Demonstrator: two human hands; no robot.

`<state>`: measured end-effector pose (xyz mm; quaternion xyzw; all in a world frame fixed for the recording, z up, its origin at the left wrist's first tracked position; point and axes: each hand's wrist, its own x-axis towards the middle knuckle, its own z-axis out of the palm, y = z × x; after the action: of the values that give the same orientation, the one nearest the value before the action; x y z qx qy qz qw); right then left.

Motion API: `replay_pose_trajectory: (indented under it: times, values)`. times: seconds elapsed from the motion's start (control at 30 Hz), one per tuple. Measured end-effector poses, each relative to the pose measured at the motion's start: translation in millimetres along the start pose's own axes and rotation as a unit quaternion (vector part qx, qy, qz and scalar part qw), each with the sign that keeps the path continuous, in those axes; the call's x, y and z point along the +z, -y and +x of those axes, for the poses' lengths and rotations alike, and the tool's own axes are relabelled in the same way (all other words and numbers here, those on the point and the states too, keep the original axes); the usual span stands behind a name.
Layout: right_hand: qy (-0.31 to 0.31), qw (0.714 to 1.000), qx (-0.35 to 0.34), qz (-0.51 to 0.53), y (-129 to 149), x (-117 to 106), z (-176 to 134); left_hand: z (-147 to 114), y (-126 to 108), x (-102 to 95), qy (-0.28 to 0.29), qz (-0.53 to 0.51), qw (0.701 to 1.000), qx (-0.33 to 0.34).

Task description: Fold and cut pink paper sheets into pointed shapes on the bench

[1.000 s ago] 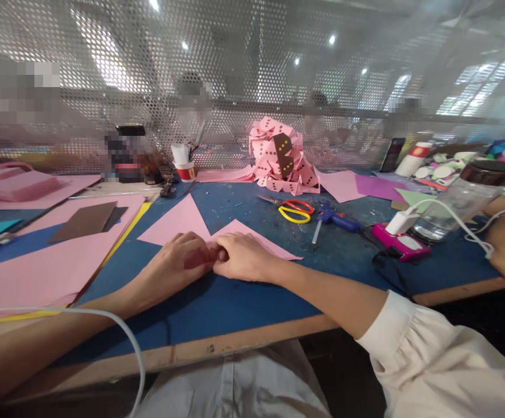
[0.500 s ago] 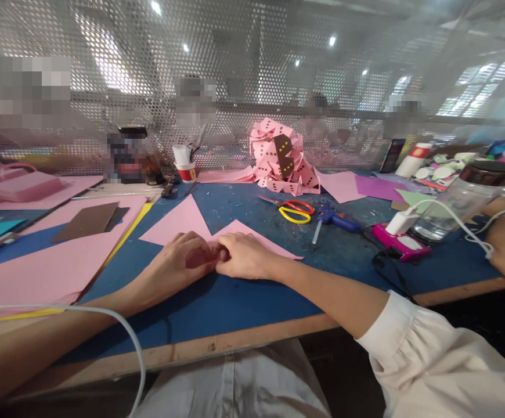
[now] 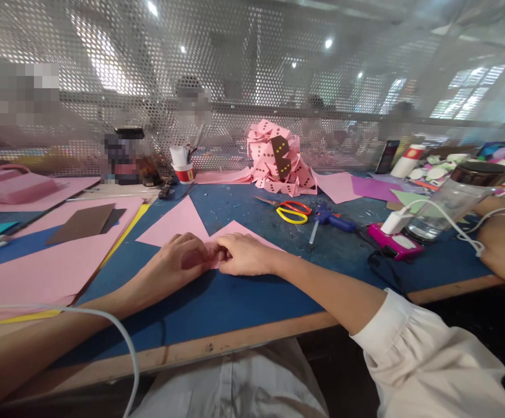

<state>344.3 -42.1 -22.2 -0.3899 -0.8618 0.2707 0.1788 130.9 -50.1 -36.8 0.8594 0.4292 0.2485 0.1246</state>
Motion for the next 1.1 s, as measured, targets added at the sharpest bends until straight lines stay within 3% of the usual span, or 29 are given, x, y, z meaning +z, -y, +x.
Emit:
replay_pose_trajectory:
  times: [0.47,0.73,0.9,1.1]
  values:
    - [0.059,0.997,-0.014,0.043,-5.1,-9.2,0.1,-1.6,6.1,-1.9,0.007,-0.027,0.999,0.024]
    - [0.105,0.987,-0.009,0.124,-1.9,-23.3,-0.9,-2.0,4.3,-3.0,0.003,-0.022,0.999,0.033]
    - [0.085,0.988,0.025,0.126,-1.7,-31.4,-4.8,-1.8,5.0,-2.5,0.002,-0.029,0.999,0.029]
    - [0.047,0.997,0.029,0.058,-1.8,-20.1,-7.0,-1.4,5.6,-1.7,0.000,-0.028,0.999,0.032]
